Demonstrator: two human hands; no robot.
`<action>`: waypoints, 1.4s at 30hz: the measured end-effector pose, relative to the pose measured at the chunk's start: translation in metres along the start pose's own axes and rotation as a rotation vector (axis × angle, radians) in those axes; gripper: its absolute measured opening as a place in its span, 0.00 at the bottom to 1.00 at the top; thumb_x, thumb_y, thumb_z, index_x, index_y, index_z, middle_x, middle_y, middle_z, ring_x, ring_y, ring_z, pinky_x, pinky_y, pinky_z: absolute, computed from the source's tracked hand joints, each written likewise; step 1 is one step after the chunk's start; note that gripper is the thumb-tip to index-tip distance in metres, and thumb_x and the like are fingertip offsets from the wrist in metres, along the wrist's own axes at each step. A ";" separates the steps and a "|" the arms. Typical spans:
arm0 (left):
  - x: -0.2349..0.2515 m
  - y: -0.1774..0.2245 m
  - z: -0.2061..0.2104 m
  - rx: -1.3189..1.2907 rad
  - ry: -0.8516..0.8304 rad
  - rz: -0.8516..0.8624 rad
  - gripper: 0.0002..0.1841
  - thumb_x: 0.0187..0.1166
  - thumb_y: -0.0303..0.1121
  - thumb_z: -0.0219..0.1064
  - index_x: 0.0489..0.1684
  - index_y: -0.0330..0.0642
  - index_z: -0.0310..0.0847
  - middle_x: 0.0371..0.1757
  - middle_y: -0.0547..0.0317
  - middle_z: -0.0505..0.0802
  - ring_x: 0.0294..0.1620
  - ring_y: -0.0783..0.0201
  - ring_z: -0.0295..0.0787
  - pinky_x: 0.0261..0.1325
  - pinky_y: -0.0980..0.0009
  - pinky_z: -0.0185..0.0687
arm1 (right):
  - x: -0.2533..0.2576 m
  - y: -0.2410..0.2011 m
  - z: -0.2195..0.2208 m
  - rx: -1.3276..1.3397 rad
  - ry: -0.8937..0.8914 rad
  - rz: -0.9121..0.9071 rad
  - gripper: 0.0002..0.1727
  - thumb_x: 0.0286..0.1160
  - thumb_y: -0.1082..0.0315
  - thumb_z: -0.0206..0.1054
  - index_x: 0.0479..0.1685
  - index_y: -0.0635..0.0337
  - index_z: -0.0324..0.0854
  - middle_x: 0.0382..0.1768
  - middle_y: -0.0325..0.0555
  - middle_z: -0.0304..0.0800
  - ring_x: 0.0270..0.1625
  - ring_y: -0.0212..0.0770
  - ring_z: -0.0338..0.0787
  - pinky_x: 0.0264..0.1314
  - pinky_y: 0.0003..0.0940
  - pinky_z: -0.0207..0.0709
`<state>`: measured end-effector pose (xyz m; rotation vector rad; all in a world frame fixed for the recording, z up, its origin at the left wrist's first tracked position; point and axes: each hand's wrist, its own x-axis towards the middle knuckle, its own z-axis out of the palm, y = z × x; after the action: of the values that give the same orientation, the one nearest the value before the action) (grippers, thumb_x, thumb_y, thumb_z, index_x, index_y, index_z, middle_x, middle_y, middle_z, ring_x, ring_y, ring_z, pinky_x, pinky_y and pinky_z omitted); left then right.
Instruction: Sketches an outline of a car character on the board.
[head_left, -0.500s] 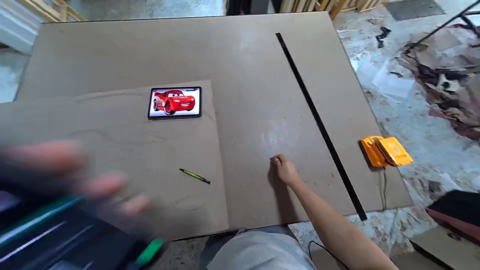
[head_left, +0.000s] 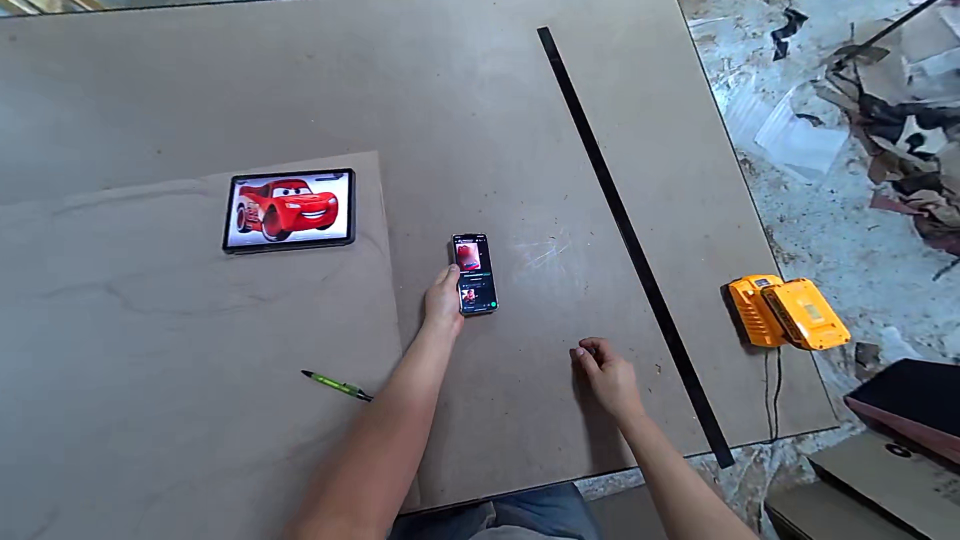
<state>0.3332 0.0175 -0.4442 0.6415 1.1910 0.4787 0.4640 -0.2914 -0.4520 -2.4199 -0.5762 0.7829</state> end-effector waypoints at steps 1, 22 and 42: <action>0.005 -0.003 0.010 0.030 0.021 -0.001 0.22 0.94 0.46 0.53 0.74 0.40 0.78 0.59 0.42 0.93 0.59 0.49 0.93 0.62 0.47 0.89 | 0.000 0.002 -0.002 -0.010 0.010 0.003 0.16 0.81 0.46 0.67 0.56 0.43 0.87 0.32 0.32 0.92 0.32 0.32 0.90 0.39 0.41 0.87; -0.102 0.051 -0.278 1.340 0.279 0.110 0.21 0.84 0.48 0.66 0.61 0.41 0.84 0.42 0.52 0.94 0.43 0.54 0.93 0.52 0.50 0.89 | 0.008 -0.164 0.167 0.115 -0.113 -0.546 0.24 0.85 0.55 0.64 0.76 0.52 0.81 0.62 0.38 0.91 0.60 0.29 0.91 0.65 0.34 0.88; 0.023 0.103 -0.307 0.461 -0.026 0.553 0.11 0.85 0.29 0.48 0.51 0.35 0.76 0.37 0.44 0.97 0.27 0.49 0.96 0.30 0.58 0.96 | 0.139 -0.310 0.271 0.545 0.329 -0.595 0.13 0.86 0.66 0.62 0.61 0.53 0.88 0.55 0.36 0.95 0.52 0.29 0.93 0.55 0.30 0.89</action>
<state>0.0473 0.1703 -0.4607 1.3879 1.0980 0.6585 0.3247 0.1157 -0.5119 -1.6890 -0.7734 0.2326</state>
